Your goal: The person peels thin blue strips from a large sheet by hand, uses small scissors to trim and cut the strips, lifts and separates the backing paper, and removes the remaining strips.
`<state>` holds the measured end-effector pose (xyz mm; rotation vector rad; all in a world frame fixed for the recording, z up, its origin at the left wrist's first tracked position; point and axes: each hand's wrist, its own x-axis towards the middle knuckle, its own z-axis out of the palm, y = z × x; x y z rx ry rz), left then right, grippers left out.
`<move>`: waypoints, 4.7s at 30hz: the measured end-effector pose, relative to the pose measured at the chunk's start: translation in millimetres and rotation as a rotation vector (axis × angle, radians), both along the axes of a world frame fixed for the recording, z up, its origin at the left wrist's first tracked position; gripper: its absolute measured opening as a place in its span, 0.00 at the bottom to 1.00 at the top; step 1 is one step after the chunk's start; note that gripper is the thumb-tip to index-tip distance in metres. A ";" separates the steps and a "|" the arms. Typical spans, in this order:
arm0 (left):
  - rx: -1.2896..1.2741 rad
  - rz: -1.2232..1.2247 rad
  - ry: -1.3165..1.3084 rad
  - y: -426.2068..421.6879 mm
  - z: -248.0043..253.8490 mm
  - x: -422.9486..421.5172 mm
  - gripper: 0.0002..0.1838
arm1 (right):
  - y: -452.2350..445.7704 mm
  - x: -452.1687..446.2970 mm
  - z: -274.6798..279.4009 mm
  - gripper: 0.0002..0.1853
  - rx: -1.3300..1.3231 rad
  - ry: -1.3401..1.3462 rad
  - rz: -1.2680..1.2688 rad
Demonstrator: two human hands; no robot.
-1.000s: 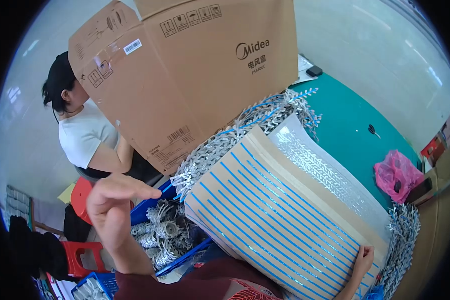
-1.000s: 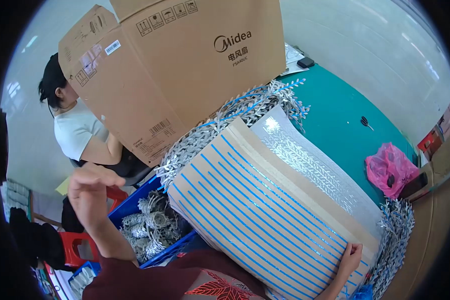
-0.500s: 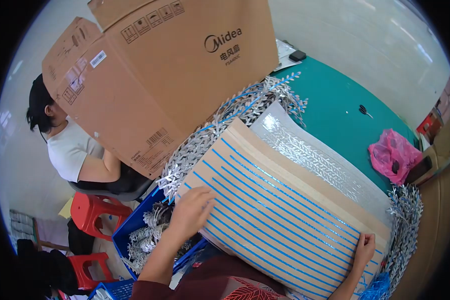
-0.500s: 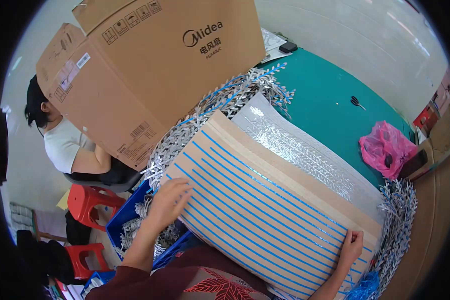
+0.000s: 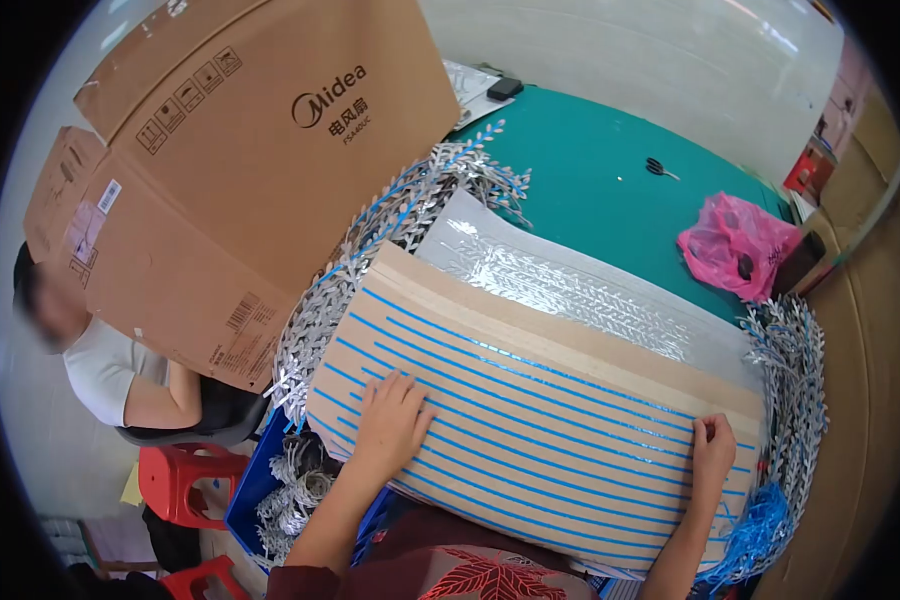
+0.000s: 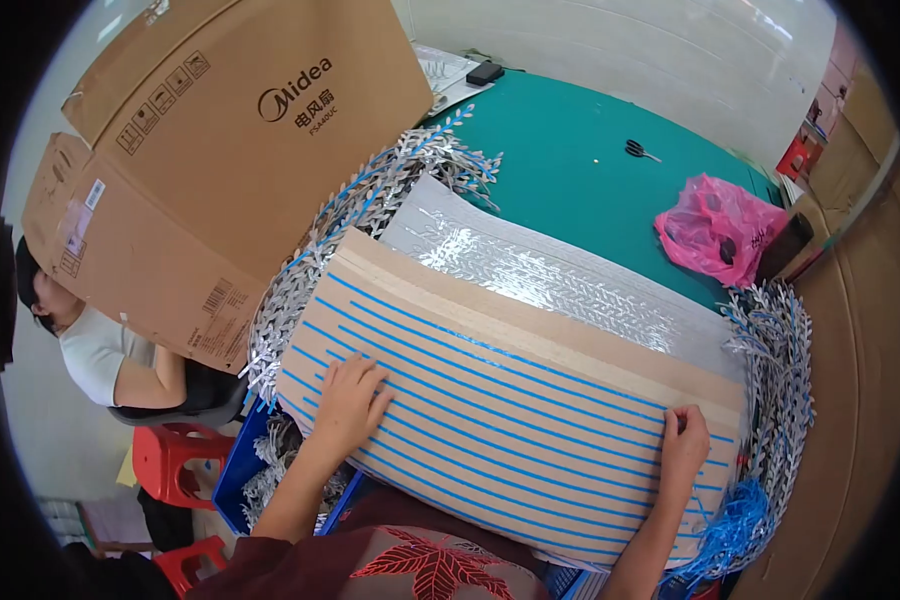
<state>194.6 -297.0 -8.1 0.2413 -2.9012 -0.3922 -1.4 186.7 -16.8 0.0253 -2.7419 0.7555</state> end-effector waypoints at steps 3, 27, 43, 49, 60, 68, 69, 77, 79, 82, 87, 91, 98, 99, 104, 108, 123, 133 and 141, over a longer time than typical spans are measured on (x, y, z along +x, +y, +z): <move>0.038 -0.097 0.008 13.8 8.2 -37.9 0.25 | -6.3 2.0 3.5 0.09 0.050 0.059 0.014; 0.059 -0.198 -0.029 53.2 -20.4 -86.2 0.34 | 12.8 -3.7 3.6 0.08 -0.161 -0.070 -0.066; 0.072 -0.537 -0.051 125.3 14.0 -132.0 0.28 | 29.0 -0.2 24.2 0.11 -0.182 -0.216 0.077; 0.192 -0.951 -0.068 225.6 -3.8 -170.7 0.34 | 35.7 -2.8 30.2 0.13 -0.191 -0.293 0.103; 0.141 -1.044 -0.053 282.4 -21.8 -200.1 0.36 | 74.0 -18.9 26.2 0.14 -0.422 -0.582 0.101; 0.172 -1.030 -0.068 282.5 -13.9 -200.1 0.33 | 96.4 -18.7 46.8 0.13 -0.438 -0.706 0.183; 0.171 -1.030 -0.069 282.7 -13.5 -200.2 0.33 | 99.2 -16.2 47.2 0.13 -0.420 -0.672 0.203; 0.164 -1.031 -0.058 283.4 -15.6 -200.0 0.31 | 118.6 2.2 48.6 0.14 -0.323 -0.476 0.073; 0.161 -1.033 -0.059 283.4 -15.6 -199.9 0.31 | 119.4 3.7 46.1 0.14 -0.528 -0.542 0.130; 0.161 -1.037 -0.053 283.4 -15.6 -200.4 0.31 | 115.8 0.9 40.9 0.14 -0.759 -0.641 0.170; 0.270 -1.019 0.023 282.5 -14.1 -199.4 0.25 | 108.8 -10.7 42.0 0.16 -0.770 -0.688 0.058; 0.350 -0.999 0.130 275.4 -15.4 -197.8 0.19 | 106.7 -15.3 35.3 0.16 -0.803 -0.659 0.105; 0.231 -0.969 0.178 278.9 -17.8 -178.7 0.19 | 103.3 -22.4 42.4 0.14 -0.869 -0.716 0.048; 0.210 -0.955 0.167 279.1 -18.2 -172.0 0.20 | 101.3 -23.5 43.8 0.14 -0.869 -0.727 0.033; 0.218 -0.926 0.068 273.5 -17.6 -159.7 0.26 | 100.9 -30.9 36.9 0.13 -0.750 -0.782 0.093; 0.219 -0.944 0.069 270.6 -16.9 -161.0 0.26 | 99.3 -31.9 38.8 0.12 -0.707 -0.738 0.128; 0.153 -0.999 0.066 280.9 -2.4 -176.8 0.23 | 113.5 -20.3 47.2 0.11 -0.335 -0.581 0.204; 0.346 -0.988 -0.069 310.2 6.0 -219.1 0.16 | 119.9 -7.1 58.8 0.12 -0.311 -0.470 0.218; 0.545 -1.047 -0.009 366.2 -0.8 -257.9 0.13 | 113.3 9.1 79.7 0.12 -0.145 -0.366 0.204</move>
